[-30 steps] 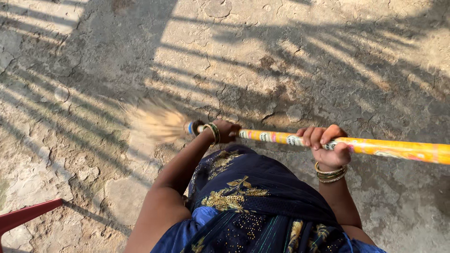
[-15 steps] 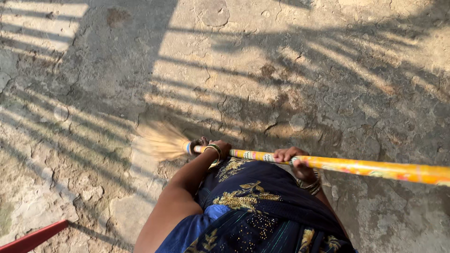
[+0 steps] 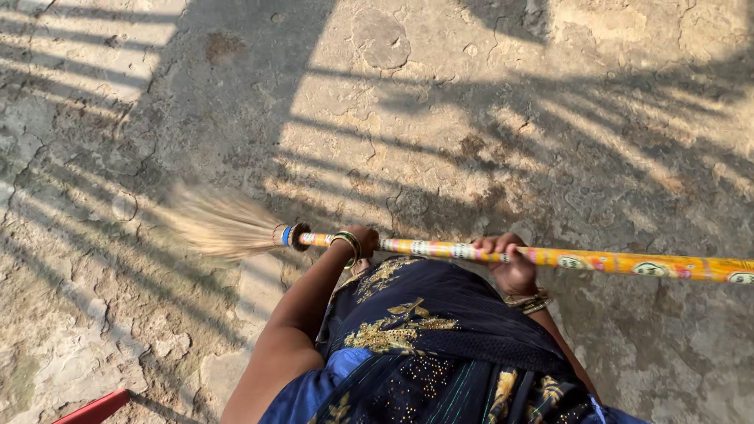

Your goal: The person sweeps a concrete outdoor ground area by hand using a long-handled broom. They walk across the surface while making repeated strokes with the broom to move debris.

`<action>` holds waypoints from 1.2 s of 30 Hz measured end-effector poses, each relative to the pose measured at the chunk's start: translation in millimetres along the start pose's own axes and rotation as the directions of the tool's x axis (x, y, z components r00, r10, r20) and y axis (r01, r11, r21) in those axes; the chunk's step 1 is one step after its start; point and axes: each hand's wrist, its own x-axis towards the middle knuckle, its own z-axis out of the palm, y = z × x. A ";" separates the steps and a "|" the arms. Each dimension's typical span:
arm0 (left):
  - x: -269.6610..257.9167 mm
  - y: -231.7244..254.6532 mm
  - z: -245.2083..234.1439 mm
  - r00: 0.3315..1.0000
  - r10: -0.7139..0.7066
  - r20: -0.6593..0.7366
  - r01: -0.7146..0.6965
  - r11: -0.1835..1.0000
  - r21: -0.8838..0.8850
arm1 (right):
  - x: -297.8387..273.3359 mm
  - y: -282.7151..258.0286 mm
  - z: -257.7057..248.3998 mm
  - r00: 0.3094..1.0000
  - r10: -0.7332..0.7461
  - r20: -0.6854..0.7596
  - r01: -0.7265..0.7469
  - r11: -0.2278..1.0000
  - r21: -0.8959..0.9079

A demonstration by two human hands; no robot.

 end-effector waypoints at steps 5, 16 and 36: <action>18.8 -69.3 17.0 0.989 -0.043 -0.138 0.022 0.988 -0.154 | 91.3 71.5 47.8 0.892 0.027 0.452 0.129 0.942 -0.311; 5.3 -120.4 -66.6 0.998 0.032 0.052 -0.031 0.999 -0.017 | 157.3 44.6 36.4 0.985 0.008 0.173 0.013 0.993 -0.115; 157.5 -219.3 -177.8 0.991 -0.114 -0.076 0.089 0.957 -0.276 | 411.4 84.3 -9.5 0.895 0.057 0.442 0.108 0.934 -0.340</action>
